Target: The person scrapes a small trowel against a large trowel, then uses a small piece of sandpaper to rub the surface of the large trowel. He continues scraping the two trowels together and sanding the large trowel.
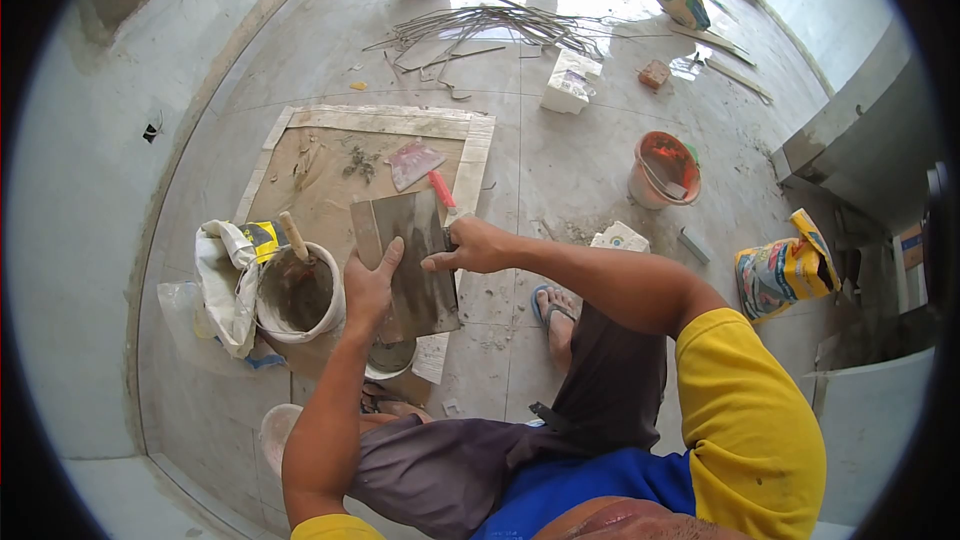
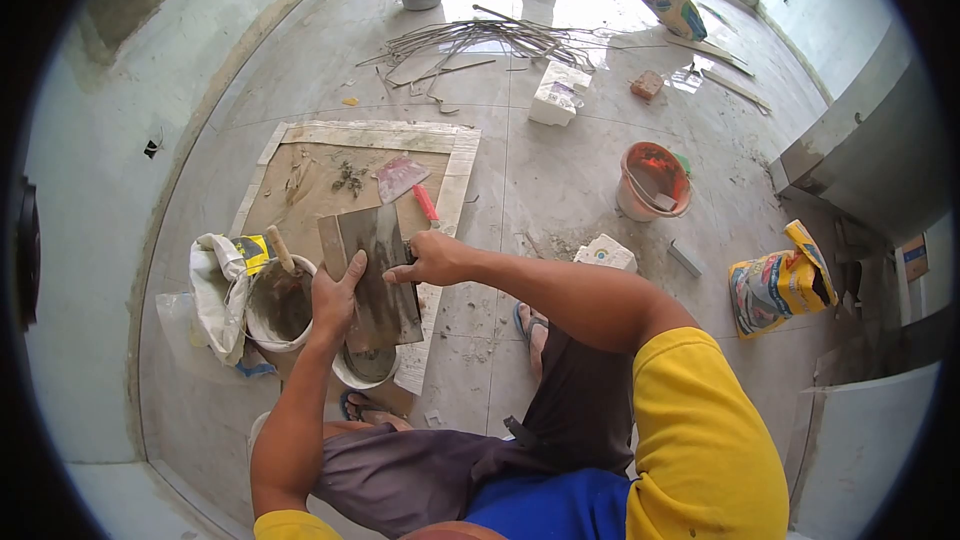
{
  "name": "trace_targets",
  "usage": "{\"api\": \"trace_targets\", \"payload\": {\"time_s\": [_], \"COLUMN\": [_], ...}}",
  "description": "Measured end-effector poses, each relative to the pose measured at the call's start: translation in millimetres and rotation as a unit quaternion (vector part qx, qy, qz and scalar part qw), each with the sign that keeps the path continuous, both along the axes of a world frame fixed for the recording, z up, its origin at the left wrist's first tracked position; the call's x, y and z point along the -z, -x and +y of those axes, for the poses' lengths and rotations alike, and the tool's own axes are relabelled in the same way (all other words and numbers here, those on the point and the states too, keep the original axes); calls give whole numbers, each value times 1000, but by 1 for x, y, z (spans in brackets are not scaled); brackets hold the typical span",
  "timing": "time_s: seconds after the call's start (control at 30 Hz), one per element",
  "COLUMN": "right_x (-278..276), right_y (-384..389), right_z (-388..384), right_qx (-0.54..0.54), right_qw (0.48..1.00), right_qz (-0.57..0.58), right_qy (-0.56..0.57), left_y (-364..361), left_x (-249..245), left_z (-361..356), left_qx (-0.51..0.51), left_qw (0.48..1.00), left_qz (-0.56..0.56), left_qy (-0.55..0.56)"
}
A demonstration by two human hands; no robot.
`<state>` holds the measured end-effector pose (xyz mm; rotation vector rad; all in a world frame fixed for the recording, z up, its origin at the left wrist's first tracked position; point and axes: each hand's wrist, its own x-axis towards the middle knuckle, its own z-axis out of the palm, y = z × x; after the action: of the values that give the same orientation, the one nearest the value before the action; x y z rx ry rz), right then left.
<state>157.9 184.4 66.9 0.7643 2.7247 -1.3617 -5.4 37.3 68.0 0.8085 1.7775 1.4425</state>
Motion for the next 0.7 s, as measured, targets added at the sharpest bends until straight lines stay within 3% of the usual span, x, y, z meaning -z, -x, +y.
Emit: {"api": "trace_targets", "payload": {"time_s": [0.7], "right_x": [2], "right_y": [1], "right_z": [1], "right_qx": [0], "right_qw": [1000], "right_qz": [7], "right_qy": [-2], "left_y": [-1], "left_x": [-1], "left_z": [-1], "left_qx": [0], "left_qw": [1000], "left_qz": [0], "left_qy": [-5]}}
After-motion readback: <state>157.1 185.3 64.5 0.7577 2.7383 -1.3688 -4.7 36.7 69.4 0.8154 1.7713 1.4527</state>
